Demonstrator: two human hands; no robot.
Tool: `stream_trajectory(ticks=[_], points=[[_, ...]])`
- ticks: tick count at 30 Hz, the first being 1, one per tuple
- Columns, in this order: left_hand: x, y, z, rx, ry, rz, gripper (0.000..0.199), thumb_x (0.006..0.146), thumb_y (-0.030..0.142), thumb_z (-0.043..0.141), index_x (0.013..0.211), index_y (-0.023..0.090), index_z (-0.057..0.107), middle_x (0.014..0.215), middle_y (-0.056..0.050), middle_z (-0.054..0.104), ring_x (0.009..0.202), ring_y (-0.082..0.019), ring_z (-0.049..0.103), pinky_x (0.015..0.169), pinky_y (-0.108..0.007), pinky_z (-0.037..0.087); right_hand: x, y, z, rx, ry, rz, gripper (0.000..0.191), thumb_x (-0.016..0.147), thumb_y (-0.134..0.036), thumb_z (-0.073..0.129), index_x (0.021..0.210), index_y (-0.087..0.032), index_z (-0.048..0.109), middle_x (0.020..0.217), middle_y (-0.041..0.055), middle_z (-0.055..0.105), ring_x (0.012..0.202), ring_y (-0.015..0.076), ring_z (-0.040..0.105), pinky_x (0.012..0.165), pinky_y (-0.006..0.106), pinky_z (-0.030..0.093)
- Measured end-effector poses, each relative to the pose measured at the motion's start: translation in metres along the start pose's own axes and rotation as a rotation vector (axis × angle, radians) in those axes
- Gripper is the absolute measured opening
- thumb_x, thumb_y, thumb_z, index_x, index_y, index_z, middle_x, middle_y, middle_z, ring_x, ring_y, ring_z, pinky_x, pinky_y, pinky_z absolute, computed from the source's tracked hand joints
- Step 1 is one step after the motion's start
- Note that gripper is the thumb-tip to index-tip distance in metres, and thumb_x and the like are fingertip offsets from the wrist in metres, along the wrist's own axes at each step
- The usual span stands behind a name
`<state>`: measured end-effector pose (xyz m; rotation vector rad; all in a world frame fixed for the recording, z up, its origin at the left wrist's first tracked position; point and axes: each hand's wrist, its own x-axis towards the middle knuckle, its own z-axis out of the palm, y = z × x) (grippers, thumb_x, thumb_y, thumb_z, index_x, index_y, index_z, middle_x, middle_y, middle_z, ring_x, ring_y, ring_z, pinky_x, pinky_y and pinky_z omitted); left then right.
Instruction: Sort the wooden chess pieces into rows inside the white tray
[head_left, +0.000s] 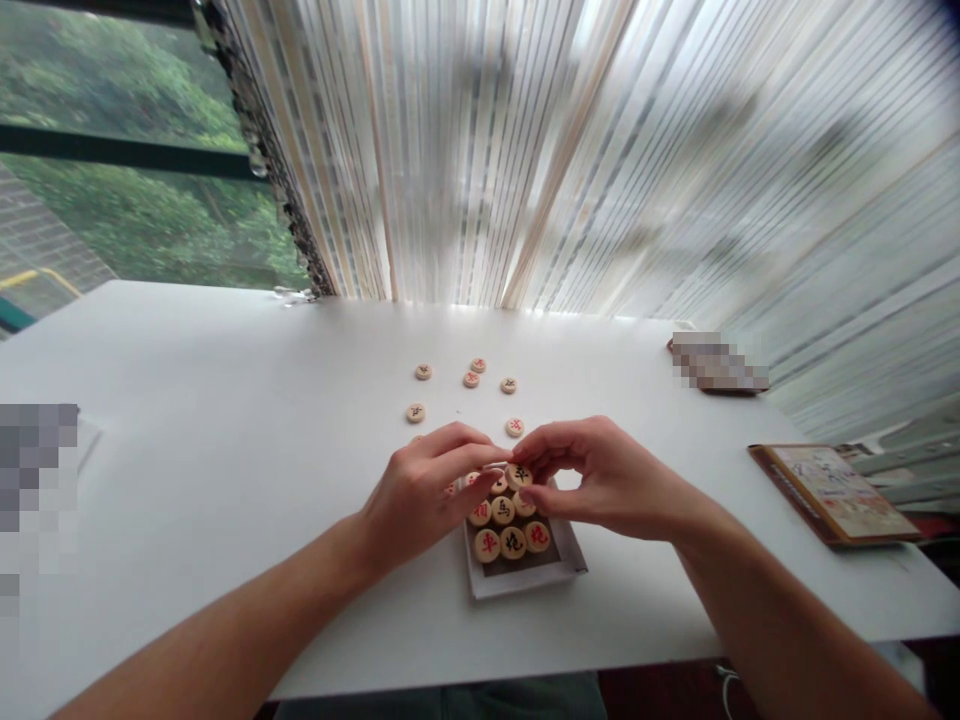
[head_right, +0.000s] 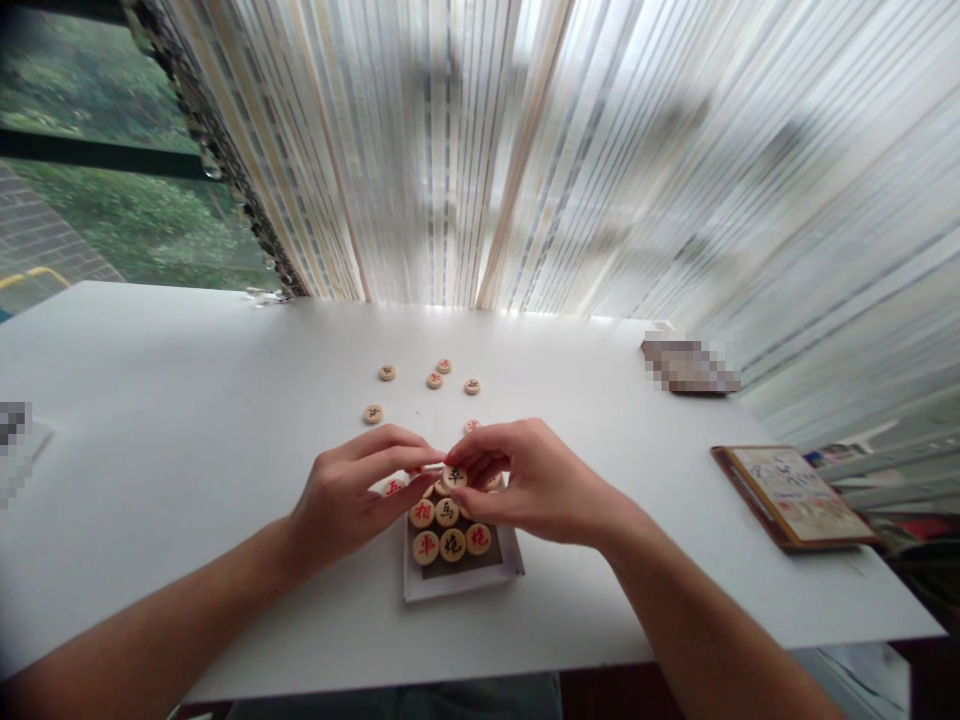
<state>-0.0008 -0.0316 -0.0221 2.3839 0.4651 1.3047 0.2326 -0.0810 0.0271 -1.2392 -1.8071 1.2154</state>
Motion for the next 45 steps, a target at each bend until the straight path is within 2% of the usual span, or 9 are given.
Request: stream_trajectory(ticks=[4, 11, 13, 17, 25, 45], points=[[0.003, 0.002, 0.000, -0.009, 0.013, -0.037, 0.020, 0.096, 0.007, 0.069, 0.111, 0.017, 0.077, 0.100, -0.008, 0.078, 0.084, -0.015, 0.075, 0.078, -0.025, 0.062, -0.015, 0.001, -0.002, -0.100, 0.025, -0.021, 0.018, 0.089, -0.025, 0.082, 0.104, -0.017, 0.081, 0.093, 0.0067, 0.081, 0.079, 0.0183, 0.075, 0.076, 0.030, 0.065], [0.004, 0.003, 0.002, -0.011, -0.003, -0.043, 0.021, 0.095, 0.004, 0.066, 0.109, 0.014, 0.078, 0.098, -0.008, 0.078, 0.087, -0.016, 0.075, 0.080, -0.026, 0.060, -0.051, 0.016, -0.013, -0.067, 0.120, 0.047, 0.019, 0.087, -0.027, 0.085, 0.102, -0.017, 0.078, 0.094, 0.0069, 0.080, 0.080, 0.0184, 0.074, 0.076, 0.030, 0.065], [0.003, 0.002, 0.003, -0.010, -0.005, -0.048, 0.021, 0.095, 0.004, 0.066, 0.108, 0.013, 0.078, 0.099, -0.009, 0.078, 0.089, -0.017, 0.076, 0.081, -0.026, 0.060, -0.059, 0.019, -0.015, -0.149, 0.123, 0.044, 0.016, 0.089, -0.027, 0.082, 0.101, -0.018, 0.078, 0.092, 0.0060, 0.080, 0.079, 0.0179, 0.073, 0.075, 0.030, 0.064], [0.003, 0.001, 0.005, -0.003, 0.005, -0.049, 0.021, 0.095, 0.004, 0.066, 0.108, 0.014, 0.078, 0.099, -0.008, 0.078, 0.088, -0.016, 0.076, 0.080, -0.026, 0.060, -0.068, 0.020, -0.012, -0.378, 0.113, -0.008, 0.017, 0.086, -0.016, 0.077, 0.102, -0.021, 0.077, 0.092, 0.0034, 0.078, 0.078, 0.0161, 0.068, 0.072, 0.028, 0.057], [0.004, 0.002, 0.004, -0.006, 0.004, -0.041, 0.020, 0.094, 0.003, 0.067, 0.106, 0.015, 0.079, 0.098, -0.007, 0.079, 0.087, -0.016, 0.075, 0.080, -0.025, 0.059, -0.067, 0.017, -0.001, -0.475, 0.052, -0.030, 0.014, 0.088, -0.015, 0.073, 0.100, -0.023, 0.075, 0.092, 0.0017, 0.070, 0.075, 0.0147, 0.059, 0.068, 0.026, 0.049], [0.003, 0.002, 0.003, 0.008, -0.034, -0.026, 0.016, 0.096, 0.006, 0.067, 0.104, 0.013, 0.079, 0.098, -0.009, 0.079, 0.087, -0.018, 0.076, 0.080, -0.029, 0.062, -0.056, 0.014, 0.009, -0.621, -0.030, 0.129, 0.017, 0.085, -0.009, 0.074, 0.097, -0.021, 0.073, 0.089, 0.0008, 0.067, 0.078, 0.0156, 0.060, 0.071, 0.026, 0.044]])
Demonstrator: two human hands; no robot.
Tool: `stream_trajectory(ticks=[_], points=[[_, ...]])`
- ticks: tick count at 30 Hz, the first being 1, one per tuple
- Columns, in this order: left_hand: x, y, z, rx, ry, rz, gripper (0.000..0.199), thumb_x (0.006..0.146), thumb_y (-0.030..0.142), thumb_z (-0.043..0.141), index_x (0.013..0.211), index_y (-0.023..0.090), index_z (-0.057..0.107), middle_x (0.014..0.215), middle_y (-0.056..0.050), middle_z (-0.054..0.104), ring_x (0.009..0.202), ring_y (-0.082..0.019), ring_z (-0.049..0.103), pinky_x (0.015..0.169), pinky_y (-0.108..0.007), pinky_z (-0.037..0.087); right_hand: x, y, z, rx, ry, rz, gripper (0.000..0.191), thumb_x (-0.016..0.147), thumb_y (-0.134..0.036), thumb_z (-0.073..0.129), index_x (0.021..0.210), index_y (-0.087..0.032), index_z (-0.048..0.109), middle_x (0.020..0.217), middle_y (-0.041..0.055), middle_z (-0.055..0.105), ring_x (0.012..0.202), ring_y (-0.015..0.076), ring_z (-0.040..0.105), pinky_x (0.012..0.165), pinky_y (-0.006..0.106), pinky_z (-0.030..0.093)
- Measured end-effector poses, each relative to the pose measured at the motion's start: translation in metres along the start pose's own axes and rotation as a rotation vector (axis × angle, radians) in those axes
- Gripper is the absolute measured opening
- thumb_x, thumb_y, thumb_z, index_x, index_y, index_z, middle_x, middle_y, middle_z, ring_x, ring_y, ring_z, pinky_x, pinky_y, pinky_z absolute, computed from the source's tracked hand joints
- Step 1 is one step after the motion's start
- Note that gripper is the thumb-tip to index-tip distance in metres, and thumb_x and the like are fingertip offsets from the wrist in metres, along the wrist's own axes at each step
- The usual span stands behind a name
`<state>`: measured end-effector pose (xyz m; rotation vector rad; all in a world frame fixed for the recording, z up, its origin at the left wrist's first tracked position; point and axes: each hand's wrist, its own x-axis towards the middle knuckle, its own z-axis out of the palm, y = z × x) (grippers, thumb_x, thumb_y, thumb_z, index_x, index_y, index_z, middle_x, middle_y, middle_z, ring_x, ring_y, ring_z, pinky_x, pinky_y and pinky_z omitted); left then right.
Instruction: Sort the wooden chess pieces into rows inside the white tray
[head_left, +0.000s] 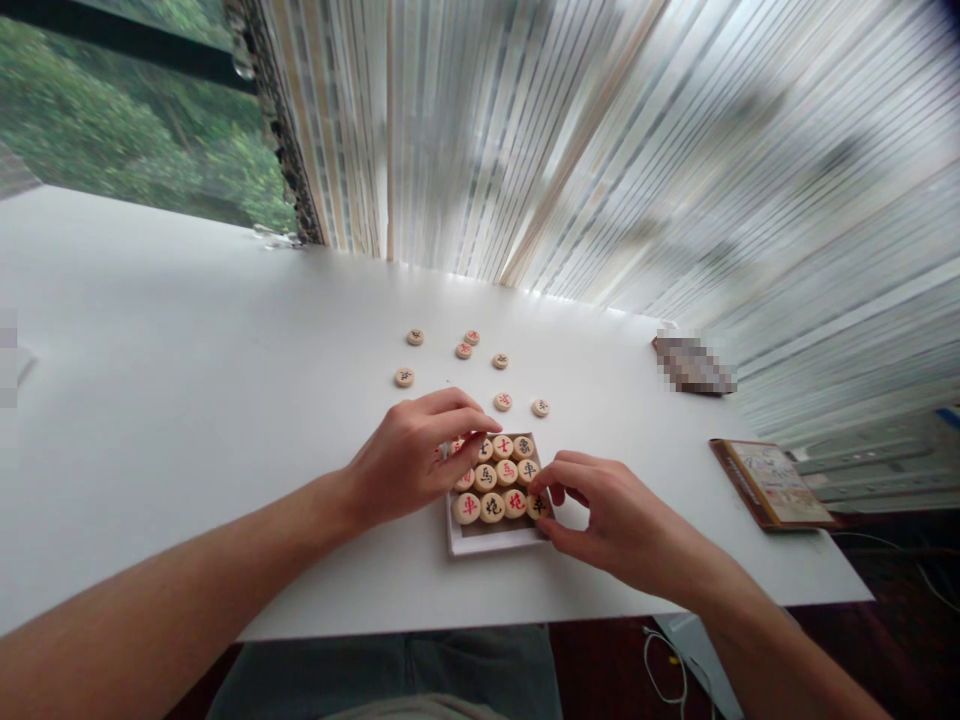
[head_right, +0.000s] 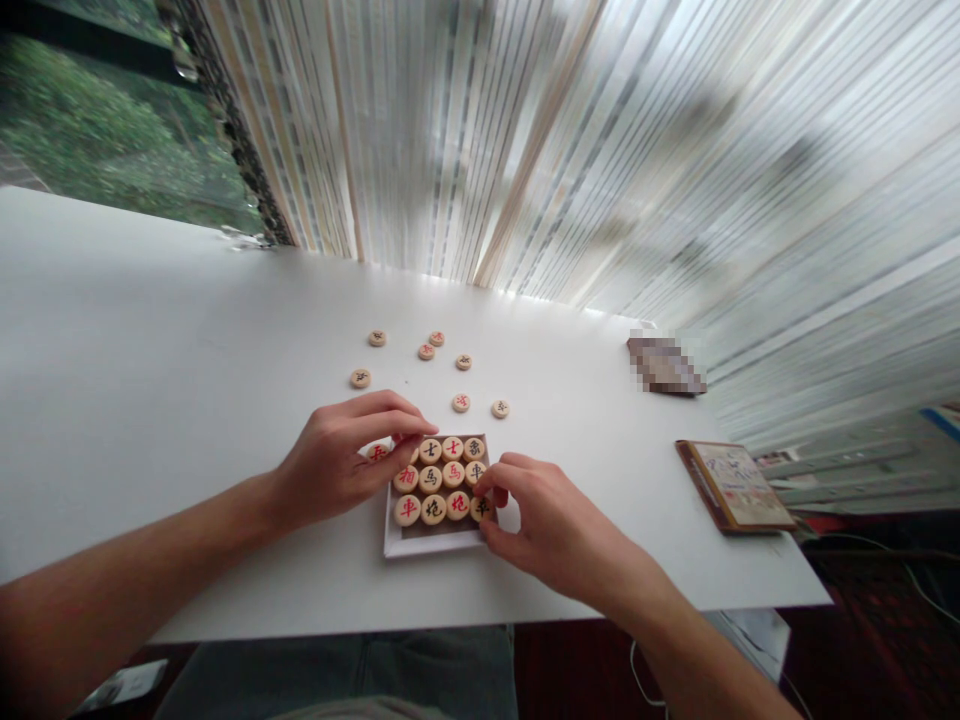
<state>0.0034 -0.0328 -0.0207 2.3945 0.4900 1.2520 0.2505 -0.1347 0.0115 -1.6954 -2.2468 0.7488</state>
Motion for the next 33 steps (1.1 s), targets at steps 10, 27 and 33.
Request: stream_trajectory(ticks=[10, 27, 33], points=[[-0.0003, -0.0006, 0.0009, -0.018, -0.006, -0.001, 0.017, 0.096, 0.006, 0.066, 0.104, 0.012, 0.080, 0.098, -0.010, 0.079, 0.086, -0.018, 0.076, 0.080, -0.028, 0.062, -0.0023, 0.0019, 0.0006, -0.047, 0.005, 0.014, 0.009, 0.086, -0.014, 0.079, 0.092, -0.020, 0.074, 0.084, -0.0004, 0.068, 0.067, 0.0130, 0.056, 0.063, 0.025, 0.041], [-0.0004, 0.0001, -0.0001, -0.010, -0.020, -0.015, 0.017, 0.097, 0.008, 0.066, 0.103, 0.014, 0.080, 0.098, -0.009, 0.080, 0.086, -0.018, 0.077, 0.079, -0.028, 0.062, 0.0008, -0.0052, -0.0003, -0.087, 0.012, -0.007, 0.008, 0.090, -0.013, 0.074, 0.087, -0.019, 0.079, 0.078, 0.0014, 0.071, 0.063, 0.0132, 0.059, 0.060, 0.025, 0.042], [-0.0006, 0.0003, -0.0003, -0.008, -0.024, -0.019, 0.017, 0.097, 0.008, 0.065, 0.103, 0.014, 0.080, 0.098, -0.009, 0.079, 0.086, -0.018, 0.076, 0.079, -0.029, 0.062, 0.0015, -0.0053, -0.0012, -0.100, 0.026, -0.004, 0.007, 0.088, -0.013, 0.076, 0.089, -0.019, 0.080, 0.078, 0.0012, 0.072, 0.063, 0.0133, 0.059, 0.060, 0.025, 0.042]])
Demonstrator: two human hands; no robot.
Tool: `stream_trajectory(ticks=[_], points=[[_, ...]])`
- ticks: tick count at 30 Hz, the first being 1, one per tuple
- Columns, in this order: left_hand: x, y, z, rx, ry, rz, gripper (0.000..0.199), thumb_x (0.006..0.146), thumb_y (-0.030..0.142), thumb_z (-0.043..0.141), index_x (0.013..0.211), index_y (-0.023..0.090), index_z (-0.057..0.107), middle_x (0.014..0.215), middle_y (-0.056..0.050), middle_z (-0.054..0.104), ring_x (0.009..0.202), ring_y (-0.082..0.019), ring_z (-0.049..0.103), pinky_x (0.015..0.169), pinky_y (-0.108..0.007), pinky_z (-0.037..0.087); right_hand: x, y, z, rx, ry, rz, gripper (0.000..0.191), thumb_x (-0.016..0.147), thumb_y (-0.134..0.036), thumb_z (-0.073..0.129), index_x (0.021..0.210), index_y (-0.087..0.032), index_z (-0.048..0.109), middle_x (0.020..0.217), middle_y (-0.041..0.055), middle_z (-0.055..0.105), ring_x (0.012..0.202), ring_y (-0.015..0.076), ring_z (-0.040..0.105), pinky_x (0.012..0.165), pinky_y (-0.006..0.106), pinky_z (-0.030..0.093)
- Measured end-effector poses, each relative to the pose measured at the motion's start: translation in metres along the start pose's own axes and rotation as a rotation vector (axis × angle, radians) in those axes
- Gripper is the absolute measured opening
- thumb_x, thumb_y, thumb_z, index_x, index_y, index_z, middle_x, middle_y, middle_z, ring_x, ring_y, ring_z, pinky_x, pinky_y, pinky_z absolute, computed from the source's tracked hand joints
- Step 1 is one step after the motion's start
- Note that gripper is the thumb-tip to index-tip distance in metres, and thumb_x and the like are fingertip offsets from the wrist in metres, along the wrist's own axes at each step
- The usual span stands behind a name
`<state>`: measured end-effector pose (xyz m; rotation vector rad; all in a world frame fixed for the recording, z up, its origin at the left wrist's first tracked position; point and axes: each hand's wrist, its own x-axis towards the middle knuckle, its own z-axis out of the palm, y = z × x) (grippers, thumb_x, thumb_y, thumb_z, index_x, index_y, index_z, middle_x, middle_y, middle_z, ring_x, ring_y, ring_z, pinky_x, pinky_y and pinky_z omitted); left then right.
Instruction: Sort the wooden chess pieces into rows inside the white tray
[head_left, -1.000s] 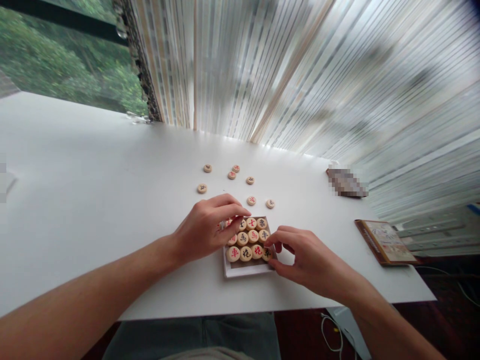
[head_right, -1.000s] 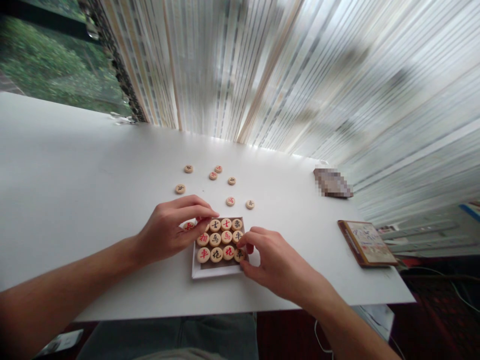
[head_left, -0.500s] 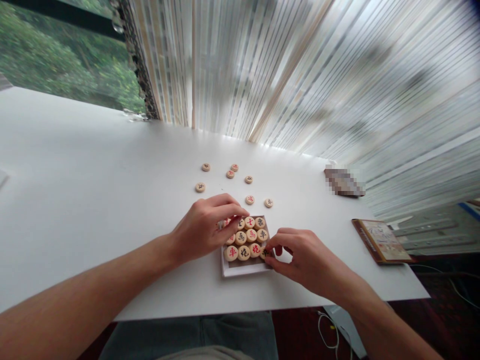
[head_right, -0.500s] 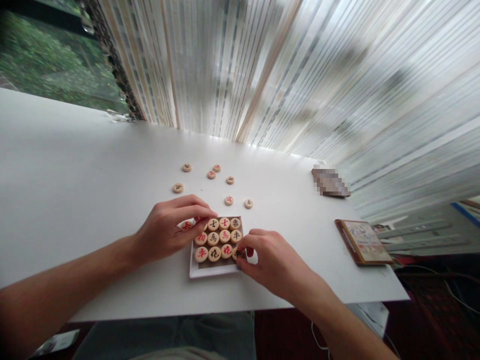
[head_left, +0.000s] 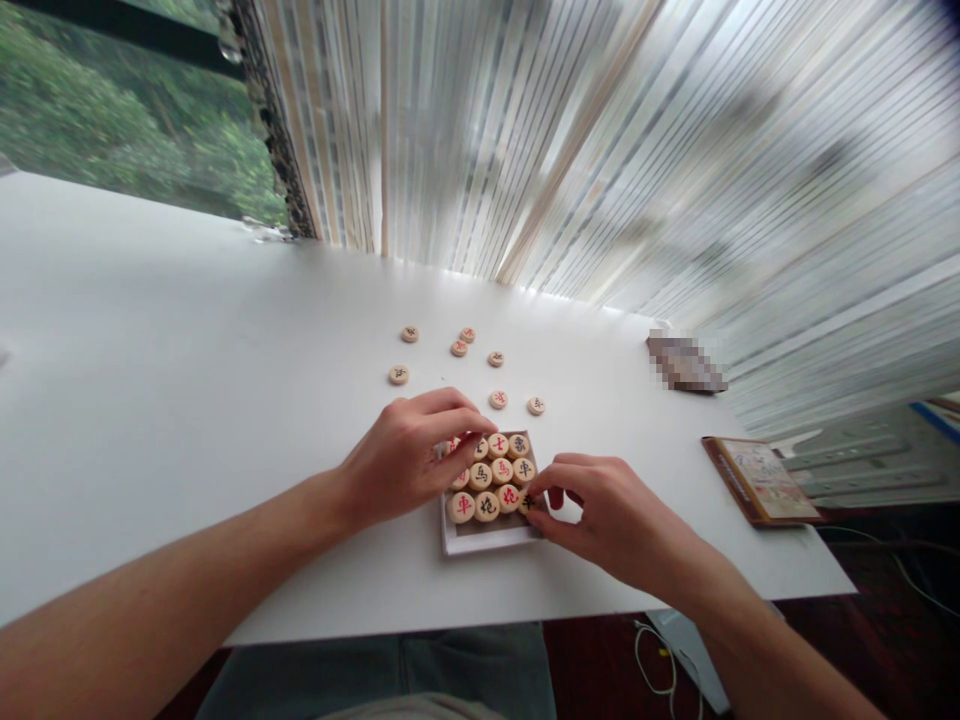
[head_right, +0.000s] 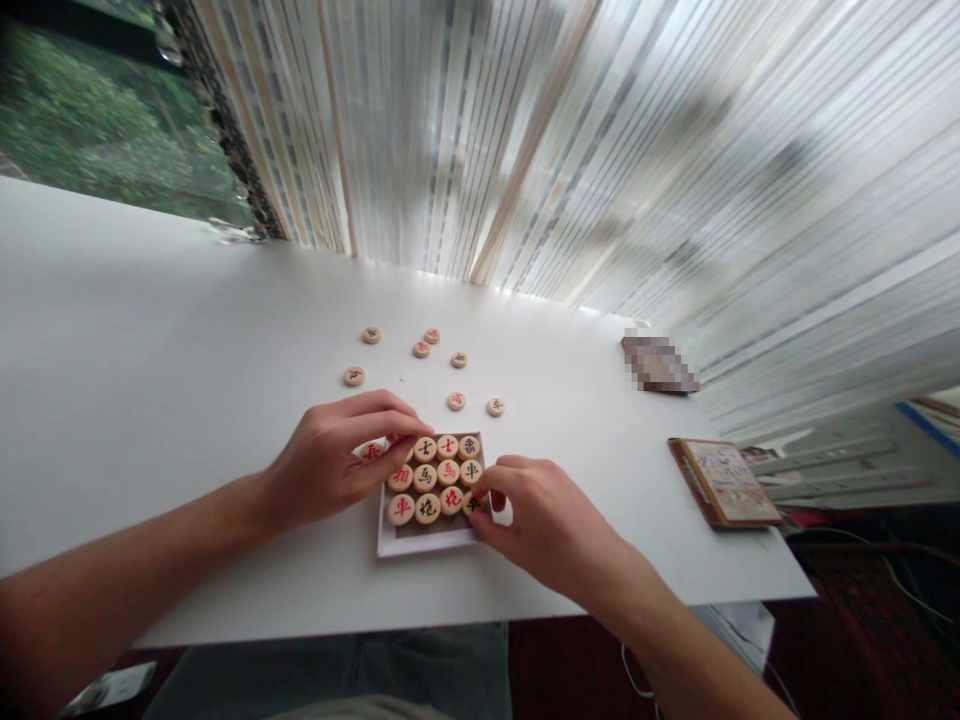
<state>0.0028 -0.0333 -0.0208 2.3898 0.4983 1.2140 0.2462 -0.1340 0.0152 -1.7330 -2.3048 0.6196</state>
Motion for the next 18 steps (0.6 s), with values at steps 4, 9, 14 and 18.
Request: stream_trajectory(ticks=[4, 9, 14, 18], points=[[0.0003, -0.0005, 0.0003, -0.004, 0.001, 0.008, 0.017, 0.096, 0.007, 0.065, 0.103, 0.013, 0.080, 0.097, -0.009, 0.079, 0.086, -0.018, 0.076, 0.079, -0.028, 0.062, 0.0013, -0.0001, -0.0005, -0.032, 0.000, 0.025, 0.003, 0.088, -0.018, 0.079, 0.088, -0.020, 0.081, 0.076, 0.0010, 0.071, 0.059, 0.0127, 0.057, 0.058, 0.024, 0.042], [0.0008, 0.0000, 0.0003, -0.004, 0.000, 0.013, 0.016, 0.098, 0.009, 0.065, 0.103, 0.014, 0.079, 0.097, -0.009, 0.079, 0.085, -0.018, 0.076, 0.077, -0.029, 0.062, 0.0014, -0.0023, 0.0008, -0.070, 0.001, 0.027, 0.003, 0.089, -0.019, 0.079, 0.088, -0.021, 0.082, 0.074, 0.0012, 0.072, 0.057, 0.0129, 0.058, 0.058, 0.025, 0.043], [0.0009, 0.0012, -0.0002, 0.002, 0.000, 0.008, 0.016, 0.098, 0.009, 0.065, 0.103, 0.015, 0.079, 0.097, -0.009, 0.080, 0.086, -0.018, 0.077, 0.078, -0.029, 0.063, 0.0018, -0.0040, 0.0010, -0.104, -0.006, 0.015, 0.006, 0.089, -0.017, 0.076, 0.085, -0.020, 0.080, 0.073, 0.0015, 0.073, 0.058, 0.0140, 0.059, 0.059, 0.026, 0.043], [0.0013, 0.0012, -0.0007, -0.002, -0.001, 0.010, 0.017, 0.098, 0.010, 0.064, 0.103, 0.016, 0.079, 0.097, -0.009, 0.080, 0.085, -0.018, 0.077, 0.077, -0.029, 0.063, 0.0029, -0.0048, 0.0011, -0.102, -0.008, 0.015, 0.007, 0.090, -0.017, 0.075, 0.085, -0.020, 0.080, 0.074, 0.0017, 0.073, 0.058, 0.0139, 0.059, 0.058, 0.026, 0.043]])
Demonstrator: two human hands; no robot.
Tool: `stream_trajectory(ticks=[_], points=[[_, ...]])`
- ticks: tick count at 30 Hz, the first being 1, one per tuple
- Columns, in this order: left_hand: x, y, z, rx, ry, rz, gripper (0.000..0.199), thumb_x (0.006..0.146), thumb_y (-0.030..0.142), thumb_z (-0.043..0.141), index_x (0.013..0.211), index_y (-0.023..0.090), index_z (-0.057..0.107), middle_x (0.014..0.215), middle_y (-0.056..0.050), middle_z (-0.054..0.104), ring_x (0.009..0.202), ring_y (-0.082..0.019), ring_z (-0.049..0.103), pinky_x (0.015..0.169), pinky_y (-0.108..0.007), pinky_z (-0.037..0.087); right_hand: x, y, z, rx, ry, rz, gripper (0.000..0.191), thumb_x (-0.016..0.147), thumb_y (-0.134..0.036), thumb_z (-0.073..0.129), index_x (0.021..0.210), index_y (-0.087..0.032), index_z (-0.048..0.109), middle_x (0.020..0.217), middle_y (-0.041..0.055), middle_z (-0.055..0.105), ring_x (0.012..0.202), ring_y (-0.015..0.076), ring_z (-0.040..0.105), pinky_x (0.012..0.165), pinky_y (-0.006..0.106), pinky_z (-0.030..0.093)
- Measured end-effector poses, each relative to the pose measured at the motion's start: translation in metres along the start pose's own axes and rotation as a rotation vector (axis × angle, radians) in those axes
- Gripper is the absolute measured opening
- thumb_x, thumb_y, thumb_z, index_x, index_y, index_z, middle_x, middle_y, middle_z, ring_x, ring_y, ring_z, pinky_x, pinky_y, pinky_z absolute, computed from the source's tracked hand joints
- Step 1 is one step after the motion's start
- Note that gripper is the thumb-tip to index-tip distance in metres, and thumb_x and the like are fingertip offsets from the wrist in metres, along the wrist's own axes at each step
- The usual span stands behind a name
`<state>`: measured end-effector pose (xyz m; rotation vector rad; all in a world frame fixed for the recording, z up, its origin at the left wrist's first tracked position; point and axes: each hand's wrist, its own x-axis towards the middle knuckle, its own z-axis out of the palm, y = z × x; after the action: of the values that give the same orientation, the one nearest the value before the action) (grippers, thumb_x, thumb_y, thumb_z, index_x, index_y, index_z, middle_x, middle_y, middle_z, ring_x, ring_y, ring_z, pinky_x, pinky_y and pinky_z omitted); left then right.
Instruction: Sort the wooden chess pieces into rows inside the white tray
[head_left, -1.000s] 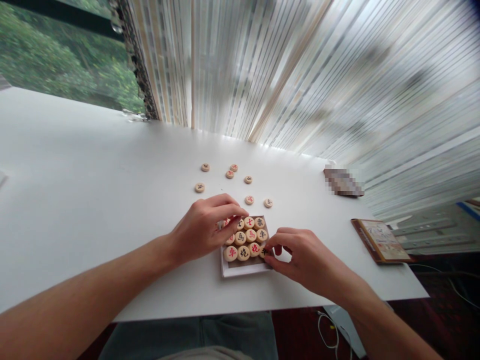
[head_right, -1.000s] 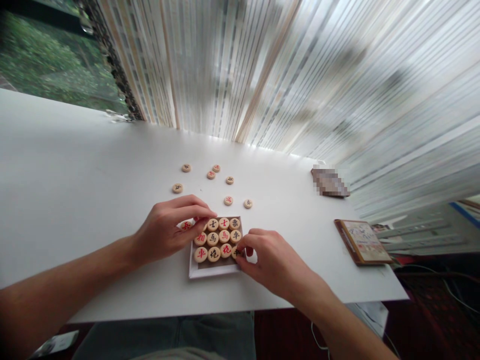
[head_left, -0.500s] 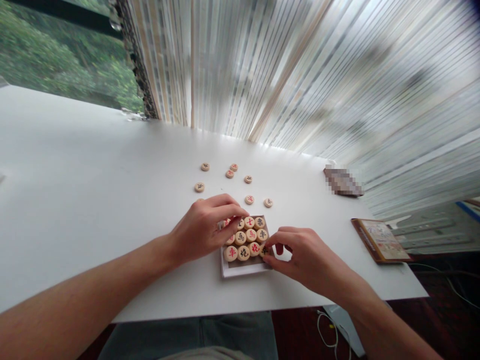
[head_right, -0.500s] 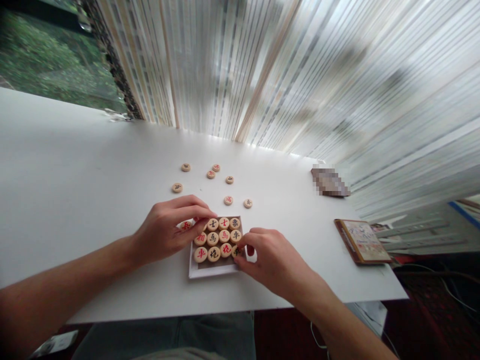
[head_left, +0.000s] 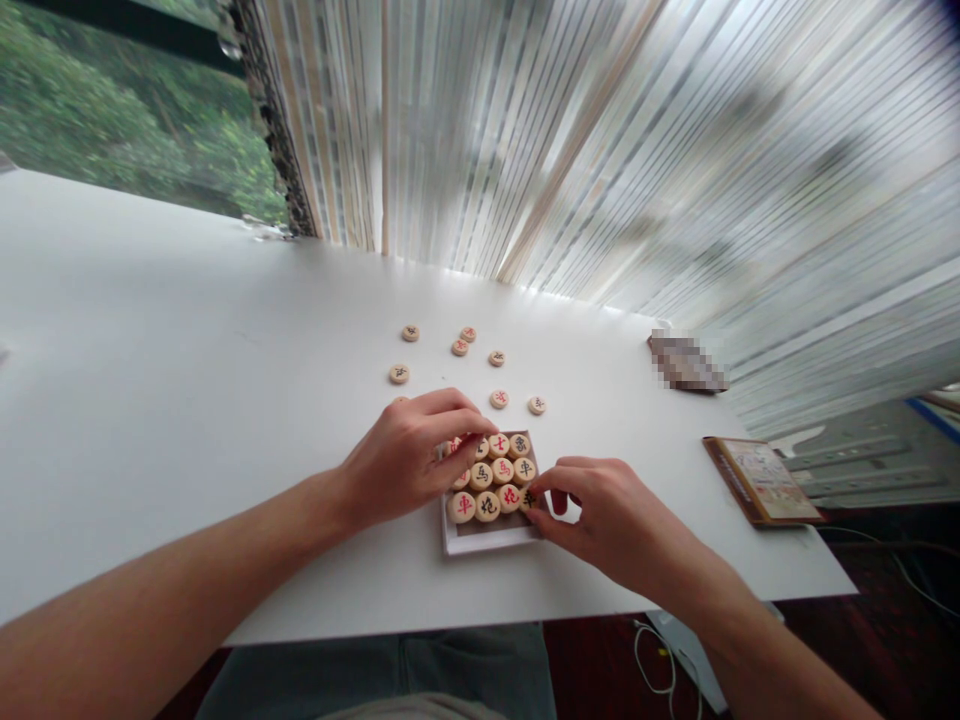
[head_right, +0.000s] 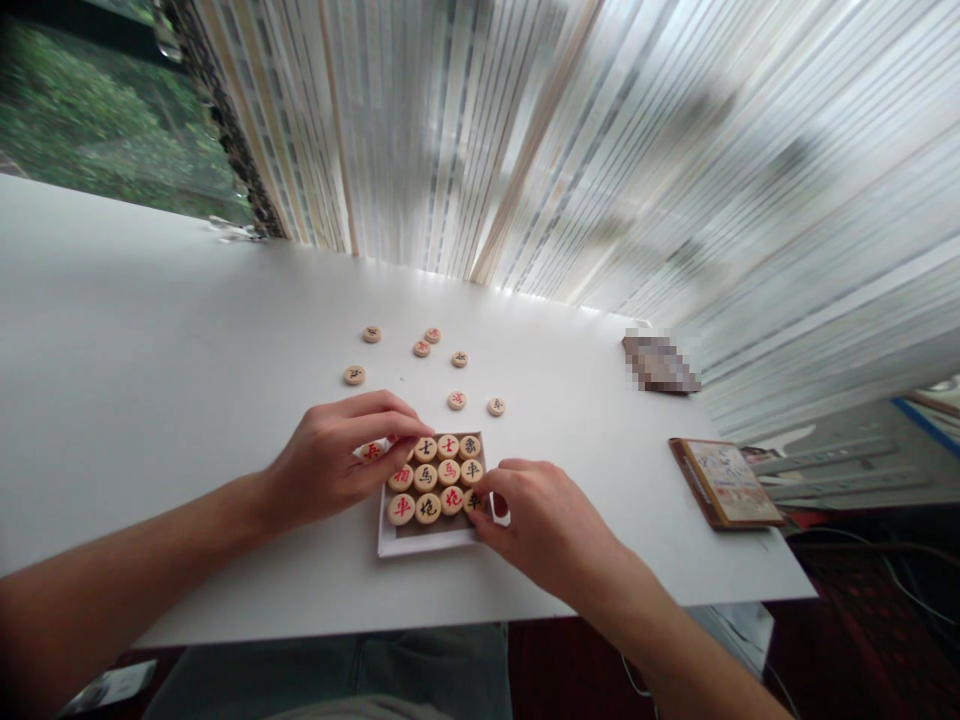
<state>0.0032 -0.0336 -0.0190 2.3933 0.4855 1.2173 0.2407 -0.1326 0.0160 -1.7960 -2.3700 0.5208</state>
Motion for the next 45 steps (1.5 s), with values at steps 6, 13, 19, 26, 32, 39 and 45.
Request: stream_trajectory(ticks=[6, 13, 19, 26, 32, 39, 45], points=[[0.000, 0.000, 0.000, 0.006, 0.006, 0.012, 0.016, 0.097, 0.009, 0.065, 0.102, 0.014, 0.079, 0.096, -0.009, 0.080, 0.084, -0.018, 0.077, 0.077, -0.029, 0.063, -0.006, 0.000, -0.001, 0.012, 0.025, -0.003, 0.006, 0.089, -0.017, 0.075, 0.088, -0.020, 0.081, 0.073, 0.0015, 0.073, 0.059, 0.0148, 0.062, 0.059, 0.026, 0.044], [0.001, -0.003, 0.000, 0.014, 0.010, 0.006, 0.016, 0.096, 0.007, 0.066, 0.102, 0.015, 0.079, 0.096, -0.008, 0.079, 0.085, -0.017, 0.076, 0.078, -0.027, 0.062, 0.007, 0.033, -0.019, 0.043, 0.276, 0.104, 0.015, 0.092, -0.033, 0.072, 0.089, -0.022, 0.081, 0.066, 0.0008, 0.071, 0.054, 0.0151, 0.059, 0.058, 0.029, 0.046], [0.006, -0.014, -0.006, 0.072, 0.108, -0.019, 0.017, 0.095, 0.006, 0.066, 0.098, 0.016, 0.080, 0.093, -0.006, 0.080, 0.080, -0.016, 0.075, 0.075, -0.027, 0.060, 0.055, 0.076, -0.017, 0.047, 0.287, 0.156, 0.039, 0.092, -0.037, 0.075, 0.126, -0.017, 0.077, 0.101, 0.0086, 0.080, 0.072, 0.0186, 0.069, 0.073, 0.033, 0.056], [0.009, -0.025, -0.011, 0.086, 0.143, -0.047, 0.018, 0.093, 0.006, 0.066, 0.098, 0.015, 0.080, 0.092, -0.006, 0.081, 0.078, -0.016, 0.075, 0.073, -0.027, 0.059, 0.069, 0.086, -0.010, 0.110, 0.178, 0.102, 0.030, 0.092, -0.030, 0.076, 0.119, -0.018, 0.080, 0.104, 0.0086, 0.078, 0.075, 0.0168, 0.070, 0.072, 0.029, 0.057], [0.015, -0.041, -0.026, 0.154, 0.230, -0.149, 0.015, 0.093, 0.012, 0.068, 0.097, 0.016, 0.082, 0.089, -0.006, 0.080, 0.072, -0.015, 0.074, 0.068, -0.026, 0.060, 0.078, 0.082, -0.020, 0.121, 0.174, 0.091, 0.027, 0.089, -0.029, 0.078, 0.113, -0.016, 0.082, 0.103, 0.0089, 0.079, 0.077, 0.0173, 0.071, 0.073, 0.029, 0.056], [0.019, -0.077, -0.057, 0.288, 0.236, -0.435, 0.018, 0.092, 0.029, 0.071, 0.097, 0.018, 0.084, 0.086, -0.006, 0.083, 0.071, -0.019, 0.076, 0.072, -0.030, 0.062, 0.129, 0.077, -0.031, 0.181, 0.247, 0.149, 0.029, 0.094, -0.035, 0.074, 0.113, -0.016, 0.083, 0.097, 0.0097, 0.082, 0.082, 0.0211, 0.072, 0.077, 0.033, 0.056], [0.015, -0.098, -0.069, 0.362, 0.249, -0.573, 0.021, 0.089, 0.028, 0.069, 0.096, 0.018, 0.085, 0.086, -0.008, 0.084, 0.073, -0.022, 0.076, 0.078, -0.034, 0.061, 0.169, 0.078, -0.034, 0.246, 0.157, 0.128, 0.035, 0.088, -0.026, 0.079, 0.121, -0.016, 0.081, 0.107, 0.0123, 0.083, 0.090, 0.0230, 0.075, 0.081, 0.033, 0.059]])
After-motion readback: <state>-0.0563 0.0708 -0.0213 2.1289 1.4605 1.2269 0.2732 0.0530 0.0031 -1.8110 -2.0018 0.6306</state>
